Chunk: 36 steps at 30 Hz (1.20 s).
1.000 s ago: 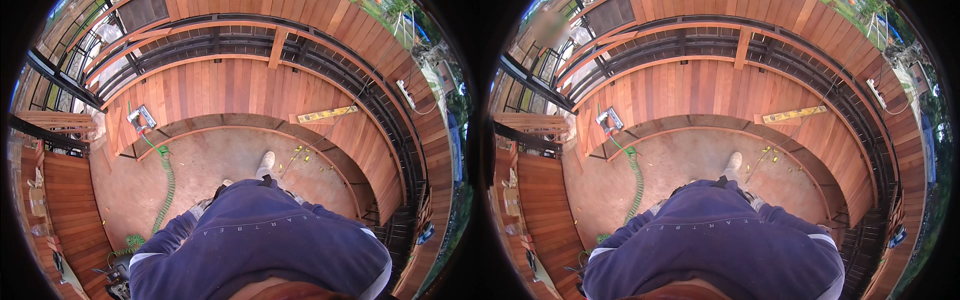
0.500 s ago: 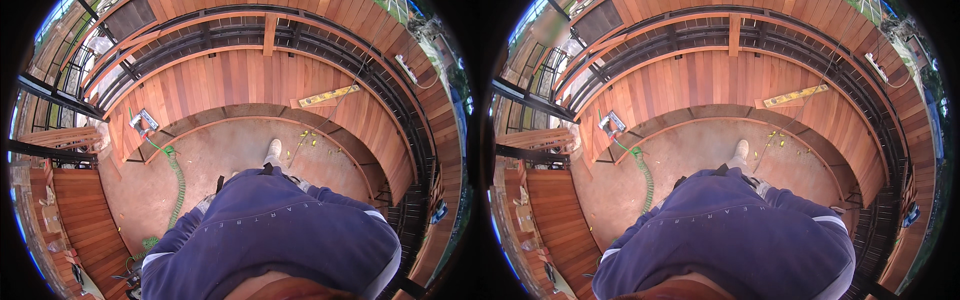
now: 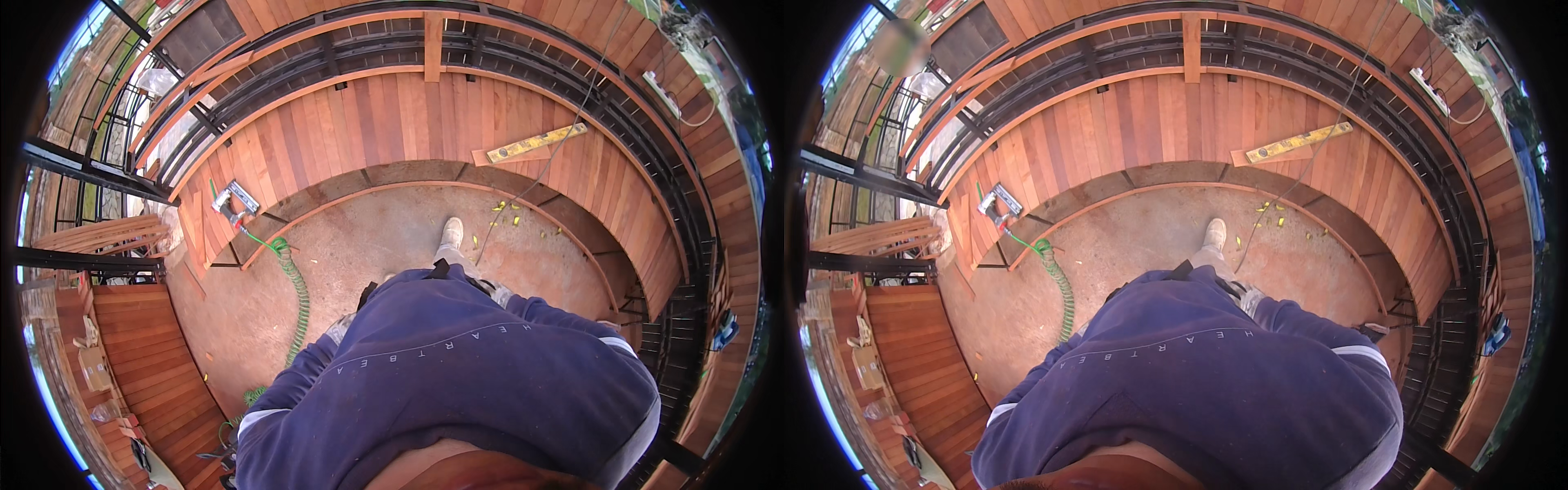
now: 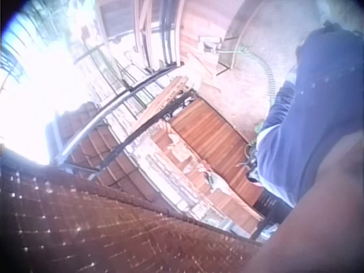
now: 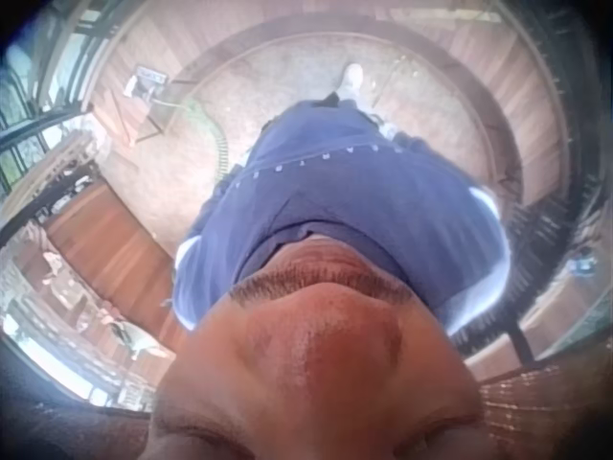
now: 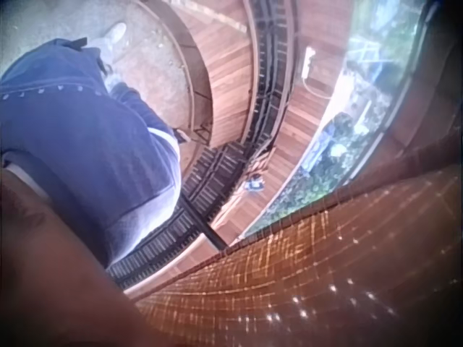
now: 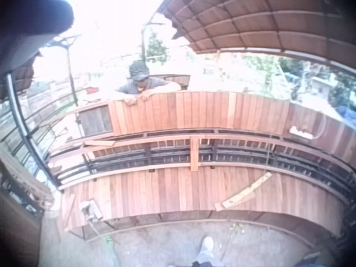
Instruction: The person fits wooden planks into a curved metal frame on a circular deck. They adjust the planks by hand and use a spirit level to check alignment before continuing to place additional planks.
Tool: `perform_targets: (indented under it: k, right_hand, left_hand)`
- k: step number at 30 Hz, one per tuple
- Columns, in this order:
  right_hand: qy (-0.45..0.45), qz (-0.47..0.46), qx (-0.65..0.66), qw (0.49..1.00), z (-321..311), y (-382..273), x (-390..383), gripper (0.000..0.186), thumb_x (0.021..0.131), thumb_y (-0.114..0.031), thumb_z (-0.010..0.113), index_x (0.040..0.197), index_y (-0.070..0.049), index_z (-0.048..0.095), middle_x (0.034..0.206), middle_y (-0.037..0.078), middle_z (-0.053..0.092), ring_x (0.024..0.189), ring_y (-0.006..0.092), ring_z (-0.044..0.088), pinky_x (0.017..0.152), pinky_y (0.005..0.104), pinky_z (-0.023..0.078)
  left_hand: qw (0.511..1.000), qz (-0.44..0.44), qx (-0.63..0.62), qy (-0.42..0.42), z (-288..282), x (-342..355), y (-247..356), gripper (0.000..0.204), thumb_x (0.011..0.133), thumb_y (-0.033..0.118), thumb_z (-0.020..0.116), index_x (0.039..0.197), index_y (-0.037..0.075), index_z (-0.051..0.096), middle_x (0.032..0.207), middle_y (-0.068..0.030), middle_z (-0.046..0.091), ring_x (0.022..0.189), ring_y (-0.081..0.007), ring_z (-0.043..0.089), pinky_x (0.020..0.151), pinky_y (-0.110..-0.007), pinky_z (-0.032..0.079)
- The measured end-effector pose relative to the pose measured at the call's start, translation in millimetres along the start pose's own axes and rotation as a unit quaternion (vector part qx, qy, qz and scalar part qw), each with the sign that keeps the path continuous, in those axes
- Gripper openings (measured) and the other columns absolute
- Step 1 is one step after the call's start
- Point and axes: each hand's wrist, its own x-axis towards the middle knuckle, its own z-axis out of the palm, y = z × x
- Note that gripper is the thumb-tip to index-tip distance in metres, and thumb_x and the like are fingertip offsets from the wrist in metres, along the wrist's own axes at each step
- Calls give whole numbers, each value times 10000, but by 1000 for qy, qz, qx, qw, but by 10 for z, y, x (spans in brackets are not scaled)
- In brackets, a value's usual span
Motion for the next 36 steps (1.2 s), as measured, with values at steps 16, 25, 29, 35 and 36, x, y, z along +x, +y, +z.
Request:
perform_targets:
  k: [16, 25, 29, 35, 36]
  right_hand:
    - [46, -58, -123, 990, 274, 256, 206, 516, 1011, -286, 311, 1512, -171, 350, 1598, 145, 237, 1385, 387, 370, 1129, 467, 336]
    - [30, -64, -47, 996, 155, 424, 153, 516, 1009, -284, 317, 1511, -171, 351, 1595, 147, 243, 1374, 390, 381, 1129, 466, 338]
    - [32, -56, -20, 998, 97, 442, 133, 517, 1008, -283, 320, 1511, -170, 351, 1594, 148, 246, 1370, 391, 386, 1129, 466, 339]
    - [34, -46, 8, 998, 84, 443, 92, 517, 1006, -281, 324, 1510, -170, 352, 1592, 149, 250, 1363, 393, 393, 1129, 465, 340]
    - [34, -45, 8, 998, 76, 452, 108, 517, 1006, -281, 325, 1510, -169, 352, 1591, 149, 250, 1362, 394, 394, 1129, 465, 340]
  left_hand:
    - [1000, 13, -5, 12, -10, 78, 55, 445, 936, 290, 538, 1315, 59, 541, 1207, -216, 642, 1091, -349, 628, 943, -415, 485]
    - [998, 39, -21, 45, -20, 38, 153, 434, 939, 299, 537, 1292, 48, 566, 1189, -217, 653, 1081, -346, 634, 936, -411, 488]
    - [993, 61, -39, 92, -38, 37, 229, 403, 944, 284, 536, 1247, 26, 596, 1143, -214, 671, 1050, -341, 648, 907, -406, 501]
    - [995, 69, -35, 55, -11, 111, 140, 413, 929, 263, 540, 1276, 40, 566, 1174, -215, 642, 1060, -347, 635, 917, -418, 497]
    - [995, 68, -29, 59, -3, 103, 133, 409, 932, 265, 539, 1270, 38, 571, 1168, -213, 646, 1056, -344, 637, 914, -415, 498]
